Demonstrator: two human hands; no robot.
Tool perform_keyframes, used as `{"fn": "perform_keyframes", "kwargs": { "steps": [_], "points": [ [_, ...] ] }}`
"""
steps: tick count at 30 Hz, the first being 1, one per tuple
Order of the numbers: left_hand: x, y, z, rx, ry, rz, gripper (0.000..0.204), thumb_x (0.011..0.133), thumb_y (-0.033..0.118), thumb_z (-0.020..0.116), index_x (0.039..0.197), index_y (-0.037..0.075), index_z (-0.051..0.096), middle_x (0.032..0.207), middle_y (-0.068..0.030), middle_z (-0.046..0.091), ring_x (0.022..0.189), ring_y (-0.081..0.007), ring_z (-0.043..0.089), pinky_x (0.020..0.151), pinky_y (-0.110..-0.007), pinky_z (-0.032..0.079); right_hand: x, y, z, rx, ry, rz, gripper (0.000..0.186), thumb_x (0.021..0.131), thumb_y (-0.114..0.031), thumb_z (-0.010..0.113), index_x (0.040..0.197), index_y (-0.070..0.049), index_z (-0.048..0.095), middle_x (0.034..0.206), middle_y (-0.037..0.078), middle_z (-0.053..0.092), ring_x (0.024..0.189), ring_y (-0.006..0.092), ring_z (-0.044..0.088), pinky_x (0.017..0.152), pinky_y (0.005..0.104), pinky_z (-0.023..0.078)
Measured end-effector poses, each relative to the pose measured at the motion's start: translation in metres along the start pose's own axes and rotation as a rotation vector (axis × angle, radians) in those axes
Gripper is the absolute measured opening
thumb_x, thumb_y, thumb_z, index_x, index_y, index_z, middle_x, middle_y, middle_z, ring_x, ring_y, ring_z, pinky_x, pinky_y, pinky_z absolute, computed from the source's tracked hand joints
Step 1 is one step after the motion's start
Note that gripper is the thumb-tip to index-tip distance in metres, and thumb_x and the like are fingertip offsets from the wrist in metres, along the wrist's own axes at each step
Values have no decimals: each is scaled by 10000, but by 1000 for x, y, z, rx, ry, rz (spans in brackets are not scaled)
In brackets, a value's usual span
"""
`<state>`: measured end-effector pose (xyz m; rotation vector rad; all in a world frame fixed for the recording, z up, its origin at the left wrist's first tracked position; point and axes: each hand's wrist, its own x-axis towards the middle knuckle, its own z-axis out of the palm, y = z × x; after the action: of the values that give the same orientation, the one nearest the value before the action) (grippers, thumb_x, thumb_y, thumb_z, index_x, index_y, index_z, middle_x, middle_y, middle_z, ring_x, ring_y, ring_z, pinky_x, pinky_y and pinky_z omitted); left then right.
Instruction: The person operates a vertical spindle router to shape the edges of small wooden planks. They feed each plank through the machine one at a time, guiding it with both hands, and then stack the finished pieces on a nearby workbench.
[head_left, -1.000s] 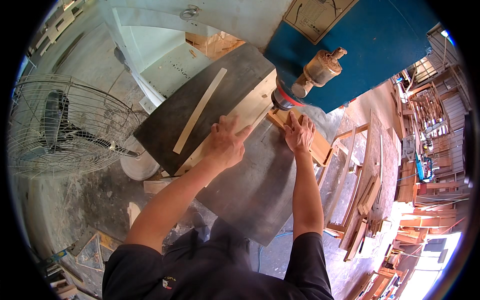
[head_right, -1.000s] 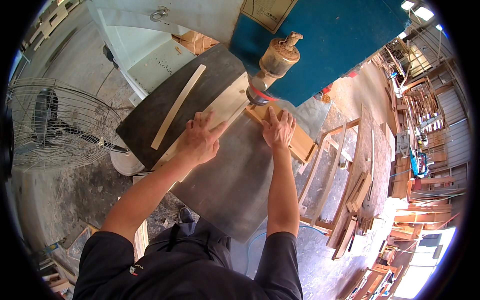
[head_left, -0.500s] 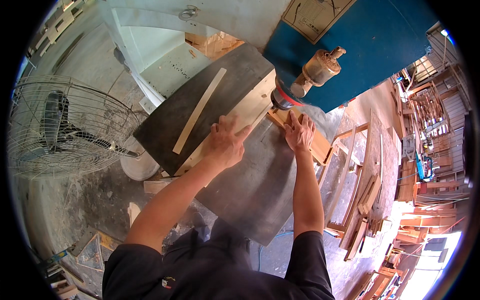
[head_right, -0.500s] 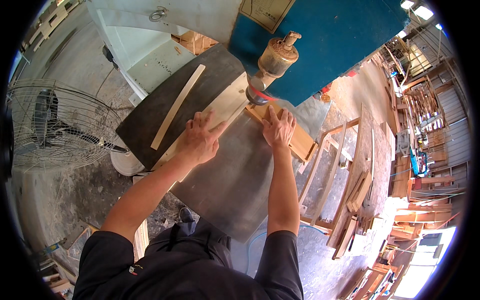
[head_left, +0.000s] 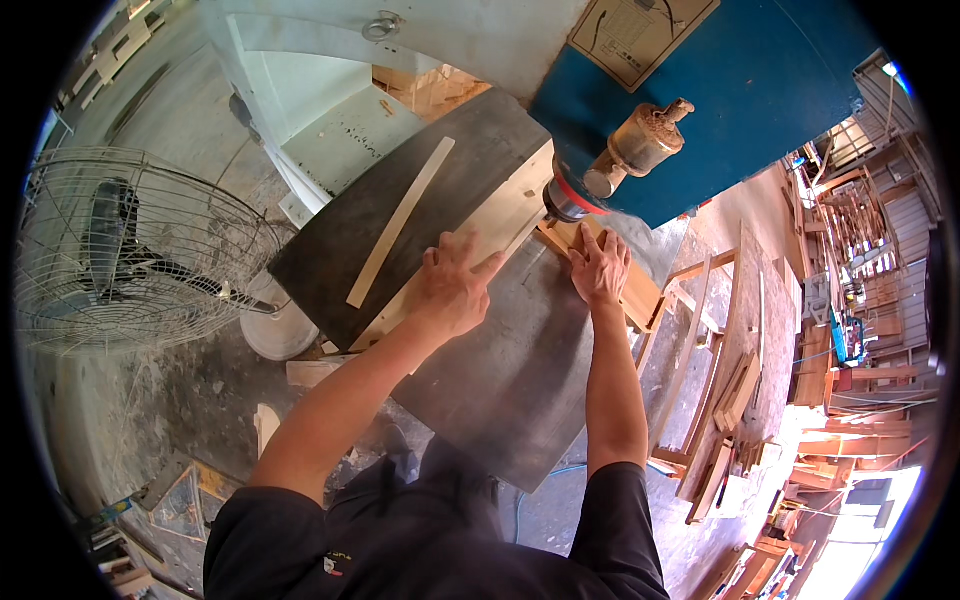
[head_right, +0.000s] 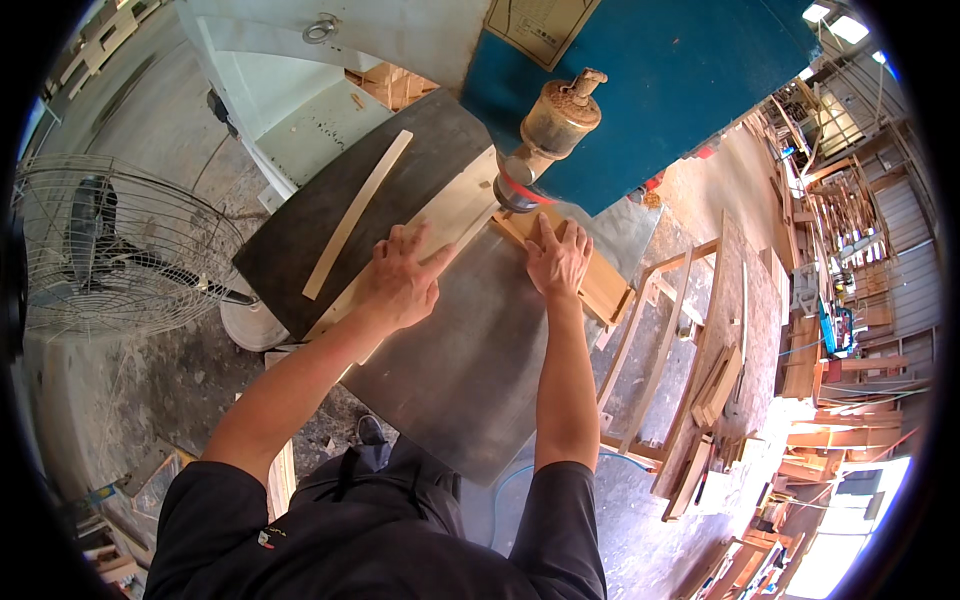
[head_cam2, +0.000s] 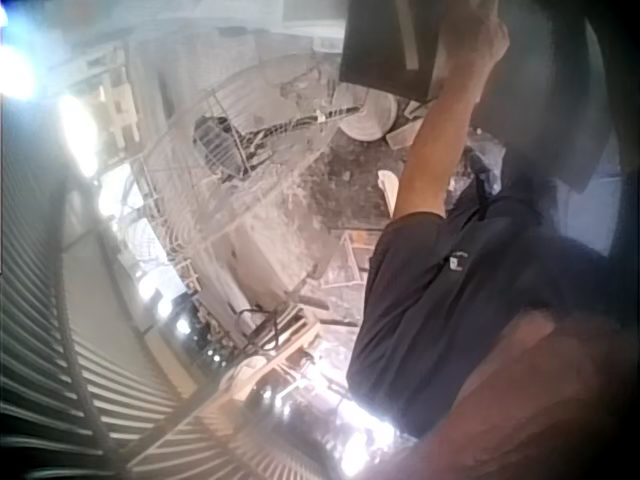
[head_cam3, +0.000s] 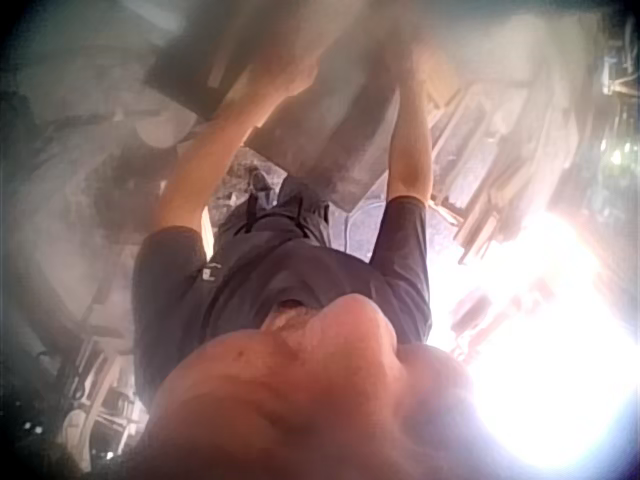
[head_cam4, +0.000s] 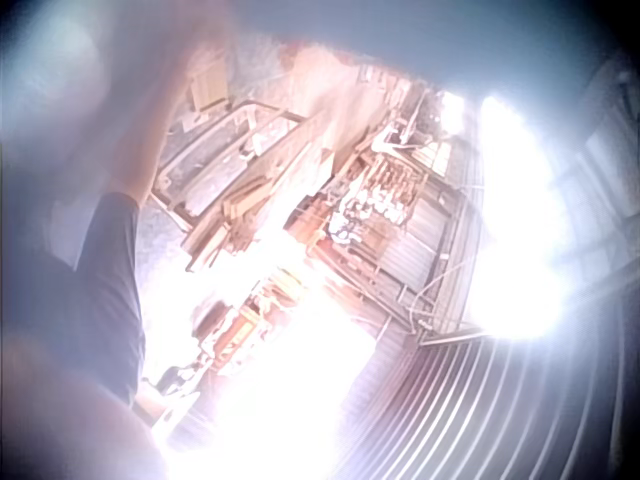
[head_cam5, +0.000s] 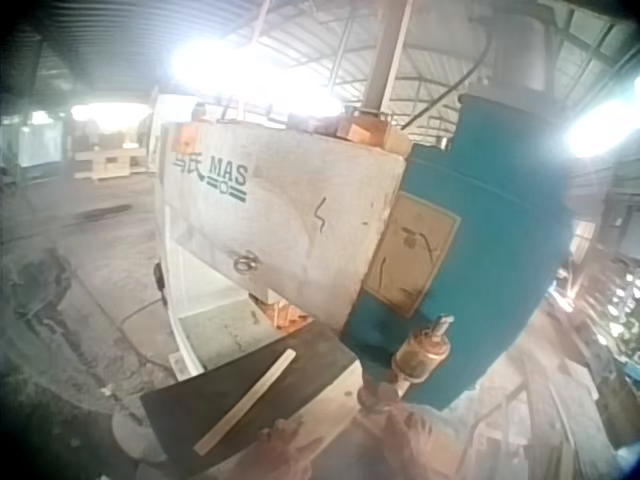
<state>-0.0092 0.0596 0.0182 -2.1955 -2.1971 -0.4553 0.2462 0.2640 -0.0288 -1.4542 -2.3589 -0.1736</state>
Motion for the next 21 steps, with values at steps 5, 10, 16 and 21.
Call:
{"fn": "perform_keyframes", "kwargs": {
  "steps": [5,10,16,21],
  "points": [
    [1,0,-1,2,-11,0,649,971,262,698,1603,258,555,1715,-222,387,1478,-481,420,1146,-546,433,1,1,0,0,-4,-1,635,886,-347,858,1499,-292,704,1529,200,562,1433,400,515,1250,590,344],
    [0,1,0,8,-37,-9,645,975,271,700,1604,264,555,1722,-215,373,1485,-474,409,1149,-541,428,1,2,1,7,-5,3,634,888,-354,855,1500,-288,704,1533,199,562,1433,401,516,1250,594,346],
    [0,1,-1,13,-48,-17,632,989,279,694,1604,269,549,1724,-210,374,1495,-477,402,1147,-539,421,1,1,0,-3,1,4,631,886,-358,857,1495,-287,710,1533,199,563,1432,400,516,1249,593,350],
    [0,1,-5,2,-47,-13,635,986,272,691,1605,261,550,1715,-222,391,1494,-477,418,1150,-539,429,1,0,0,-5,14,-1,635,883,-355,861,1496,-288,711,1524,196,569,1432,400,518,1250,591,350]
  ]
}}
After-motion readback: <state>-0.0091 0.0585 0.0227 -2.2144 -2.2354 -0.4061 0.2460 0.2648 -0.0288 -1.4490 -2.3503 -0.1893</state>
